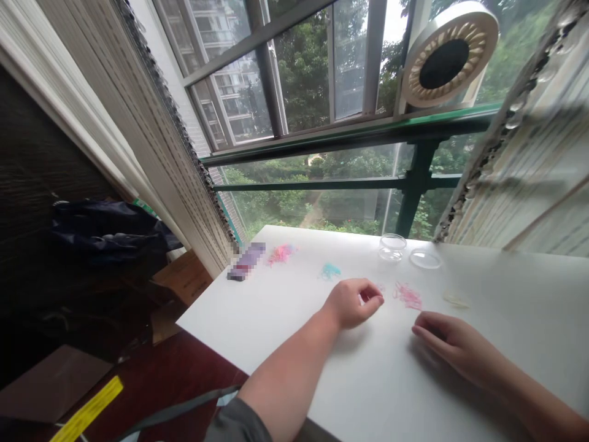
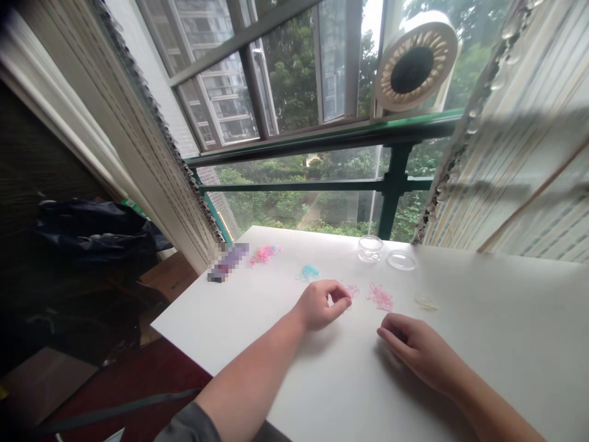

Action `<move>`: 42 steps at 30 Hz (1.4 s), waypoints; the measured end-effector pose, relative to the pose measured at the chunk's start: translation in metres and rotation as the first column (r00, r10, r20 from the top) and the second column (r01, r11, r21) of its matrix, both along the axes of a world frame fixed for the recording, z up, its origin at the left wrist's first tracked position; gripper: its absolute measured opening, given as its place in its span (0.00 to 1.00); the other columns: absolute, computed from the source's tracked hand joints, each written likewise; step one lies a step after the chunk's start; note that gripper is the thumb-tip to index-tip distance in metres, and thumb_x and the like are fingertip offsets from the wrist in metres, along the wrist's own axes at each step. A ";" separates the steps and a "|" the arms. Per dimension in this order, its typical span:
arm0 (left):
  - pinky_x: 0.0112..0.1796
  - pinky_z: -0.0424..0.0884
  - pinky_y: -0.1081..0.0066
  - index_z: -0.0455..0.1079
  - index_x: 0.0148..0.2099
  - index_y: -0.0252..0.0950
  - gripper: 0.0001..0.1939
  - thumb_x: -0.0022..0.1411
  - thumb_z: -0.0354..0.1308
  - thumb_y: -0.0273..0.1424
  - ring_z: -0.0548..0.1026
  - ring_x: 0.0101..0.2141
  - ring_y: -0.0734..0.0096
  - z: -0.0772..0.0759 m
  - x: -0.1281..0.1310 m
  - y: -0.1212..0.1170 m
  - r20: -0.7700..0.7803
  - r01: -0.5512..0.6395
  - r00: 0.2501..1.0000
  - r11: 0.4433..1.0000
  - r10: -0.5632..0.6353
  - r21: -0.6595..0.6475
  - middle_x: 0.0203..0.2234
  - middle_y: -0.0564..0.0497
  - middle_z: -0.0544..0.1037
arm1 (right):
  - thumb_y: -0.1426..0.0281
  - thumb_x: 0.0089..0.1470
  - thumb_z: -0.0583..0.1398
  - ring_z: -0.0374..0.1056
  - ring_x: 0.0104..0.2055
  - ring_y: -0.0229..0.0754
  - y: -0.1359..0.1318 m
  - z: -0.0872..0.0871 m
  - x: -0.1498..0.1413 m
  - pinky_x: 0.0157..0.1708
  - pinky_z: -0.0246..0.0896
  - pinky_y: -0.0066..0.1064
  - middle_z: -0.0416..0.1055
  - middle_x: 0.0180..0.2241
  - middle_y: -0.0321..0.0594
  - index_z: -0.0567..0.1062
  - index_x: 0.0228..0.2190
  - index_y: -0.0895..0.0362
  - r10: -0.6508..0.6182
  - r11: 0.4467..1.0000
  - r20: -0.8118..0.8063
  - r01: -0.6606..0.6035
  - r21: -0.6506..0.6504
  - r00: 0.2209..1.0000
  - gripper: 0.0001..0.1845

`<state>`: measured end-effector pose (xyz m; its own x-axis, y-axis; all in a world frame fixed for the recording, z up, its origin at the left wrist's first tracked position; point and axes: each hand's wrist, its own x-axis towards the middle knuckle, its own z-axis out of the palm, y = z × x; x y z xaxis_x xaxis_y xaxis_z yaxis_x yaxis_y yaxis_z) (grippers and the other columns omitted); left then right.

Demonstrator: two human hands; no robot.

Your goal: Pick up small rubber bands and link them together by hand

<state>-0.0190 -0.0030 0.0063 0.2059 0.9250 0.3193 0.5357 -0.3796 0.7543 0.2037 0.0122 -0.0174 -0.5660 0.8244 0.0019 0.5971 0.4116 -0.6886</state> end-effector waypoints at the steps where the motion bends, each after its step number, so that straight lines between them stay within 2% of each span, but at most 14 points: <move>1: 0.33 0.68 0.74 0.71 0.33 0.35 0.08 0.54 0.54 0.33 0.71 0.28 0.74 0.001 -0.006 0.002 -0.013 -0.034 0.999 0.999 0.034 -0.003 0.27 0.50 0.76 | 0.59 0.50 0.53 0.60 0.23 0.39 0.000 0.000 0.000 0.24 0.55 0.28 0.65 0.20 0.36 0.67 0.20 0.55 0.002 1.000 -0.002 -0.002 -0.006 1.000 0.15; 4: 0.34 0.68 0.73 0.71 0.35 0.36 0.09 0.55 0.52 0.34 0.72 0.30 0.73 0.002 -0.035 0.008 -0.040 -0.203 0.979 0.979 0.202 -0.014 0.28 0.51 0.76 | 0.58 0.50 0.53 0.59 0.23 0.39 -0.001 0.000 0.000 0.23 0.55 0.28 0.65 0.19 0.37 0.67 0.20 0.55 0.010 1.000 0.006 -0.010 -0.014 1.000 0.15; 6: 0.36 0.68 0.71 0.70 0.37 0.36 0.10 0.56 0.51 0.34 0.72 0.32 0.71 0.000 -0.062 0.009 -0.070 -0.360 0.931 0.933 0.359 -0.010 0.30 0.50 0.76 | 0.58 0.52 0.52 0.59 0.24 0.40 -0.001 0.000 0.000 0.24 0.55 0.29 0.64 0.20 0.37 0.66 0.21 0.55 0.023 1.000 0.023 -0.023 -0.009 0.999 0.16; 8: 0.39 0.67 0.68 0.69 0.38 0.36 0.11 0.55 0.52 0.34 0.72 0.36 0.68 -0.006 -0.092 0.008 -0.179 -0.515 0.842 0.857 0.509 0.015 0.34 0.48 0.75 | 0.57 0.53 0.50 0.60 0.24 0.40 -0.001 -0.001 0.000 0.25 0.55 0.29 0.64 0.21 0.38 0.66 0.22 0.55 0.039 0.999 0.045 -0.038 -0.005 0.998 0.17; 10: 0.46 0.63 0.64 0.69 0.40 0.35 0.13 0.54 0.53 0.35 0.69 0.42 0.61 -0.013 -0.120 0.004 -0.321 -0.651 0.705 0.756 0.632 0.059 0.40 0.44 0.73 | 0.57 0.54 0.49 0.60 0.25 0.40 0.000 -0.002 0.000 0.25 0.55 0.29 0.64 0.21 0.37 0.66 0.23 0.55 0.053 0.999 0.068 -0.052 -0.004 0.996 0.17; 11: 0.48 0.61 0.62 0.69 0.41 0.35 0.14 0.54 0.53 0.35 0.68 0.45 0.59 -0.017 -0.132 0.002 -0.373 -0.707 0.635 0.704 0.676 0.071 0.42 0.43 0.72 | 0.56 0.54 0.49 0.60 0.25 0.40 0.000 -0.002 0.000 0.25 0.55 0.29 0.64 0.21 0.37 0.66 0.23 0.55 0.058 0.998 0.077 -0.058 -0.004 0.995 0.18; 13: 0.50 0.58 0.63 0.69 0.44 0.35 0.16 0.54 0.53 0.36 0.66 0.47 0.57 -0.023 -0.148 -0.001 -0.439 -0.764 0.557 0.642 0.705 0.060 0.46 0.43 0.70 | 0.56 0.54 0.49 0.60 0.25 0.40 0.000 -0.003 0.000 0.25 0.55 0.29 0.65 0.22 0.37 0.66 0.23 0.55 0.061 0.998 0.091 -0.061 -0.002 0.994 0.18; 15: 0.50 0.58 0.63 0.68 0.46 0.35 0.18 0.54 0.52 0.38 0.64 0.49 0.56 -0.027 -0.154 0.000 -0.475 -0.784 0.530 0.620 0.702 0.042 0.48 0.43 0.68 | 0.56 0.54 0.49 0.61 0.25 0.40 0.001 -0.004 0.000 0.25 0.55 0.29 0.65 0.22 0.37 0.66 0.23 0.55 0.057 0.998 0.097 -0.058 0.004 0.994 0.18; 19: 0.48 0.59 0.59 0.66 0.48 0.37 0.21 0.54 0.52 0.40 0.62 0.50 0.52 -0.026 -0.151 0.006 -0.498 -0.807 0.506 0.591 0.704 0.015 0.49 0.44 0.68 | 0.57 0.54 0.49 0.61 0.25 0.40 0.001 -0.003 0.000 0.25 0.56 0.28 0.65 0.21 0.37 0.66 0.23 0.54 0.058 0.998 0.079 -0.060 0.026 0.995 0.17; 25: 0.48 0.58 0.57 0.66 0.51 0.39 0.21 0.54 0.51 0.39 0.61 0.50 0.51 -0.028 -0.149 0.011 -0.467 -0.807 0.512 0.590 0.721 0.025 0.51 0.45 0.67 | 0.59 0.53 0.50 0.59 0.24 0.39 0.000 -0.001 -0.001 0.24 0.55 0.27 0.64 0.21 0.36 0.66 0.22 0.55 0.050 0.998 0.070 -0.053 0.031 0.996 0.16; 30: 0.49 0.58 0.60 0.69 0.49 0.37 0.19 0.54 0.53 0.33 0.63 0.50 0.53 -0.033 -0.154 0.013 -0.365 -0.815 0.522 0.577 0.771 0.052 0.49 0.44 0.69 | 0.57 0.55 0.48 0.59 0.25 0.38 -0.001 0.002 -0.003 0.26 0.54 0.27 0.63 0.21 0.36 0.65 0.23 0.56 0.065 0.997 0.090 -0.067 0.025 0.994 0.18; 35: 0.50 0.59 0.67 0.70 0.47 0.33 0.18 0.52 0.54 0.26 0.68 0.47 0.61 -0.034 -0.161 0.016 -0.270 -0.812 0.549 0.582 0.791 0.054 0.45 0.43 0.73 | 0.57 0.56 0.47 0.58 0.25 0.38 -0.002 0.003 -0.002 0.26 0.53 0.27 0.61 0.21 0.36 0.64 0.24 0.56 0.069 0.997 0.103 -0.073 0.029 0.992 0.18; 38: 0.46 0.64 0.70 0.72 0.44 0.33 0.16 0.51 0.55 0.26 0.72 0.42 0.65 -0.034 -0.167 0.017 -0.180 -0.828 0.547 0.560 0.818 0.025 0.40 0.44 0.76 | 0.58 0.56 0.48 0.57 0.24 0.38 -0.001 0.002 -0.002 0.25 0.52 0.27 0.61 0.21 0.35 0.64 0.23 0.56 0.064 0.997 0.095 -0.066 0.027 0.993 0.18; 42: 0.38 0.68 0.73 0.73 0.39 0.34 0.12 0.50 0.57 0.30 0.75 0.35 0.69 -0.035 -0.173 0.018 -0.052 -0.862 0.507 0.507 0.860 -0.022 0.33 0.47 0.78 | 0.59 0.55 0.50 0.57 0.24 0.37 -0.001 0.001 -0.001 0.25 0.52 0.26 0.61 0.21 0.35 0.65 0.24 0.56 0.057 0.998 0.078 -0.058 0.013 0.995 0.16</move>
<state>-0.1925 0.0146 -0.0283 -0.6902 0.6639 0.2878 0.6044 0.3103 0.7338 0.2026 0.0109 -0.0163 -0.6113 0.7908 -0.0317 0.6236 0.4567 -0.6345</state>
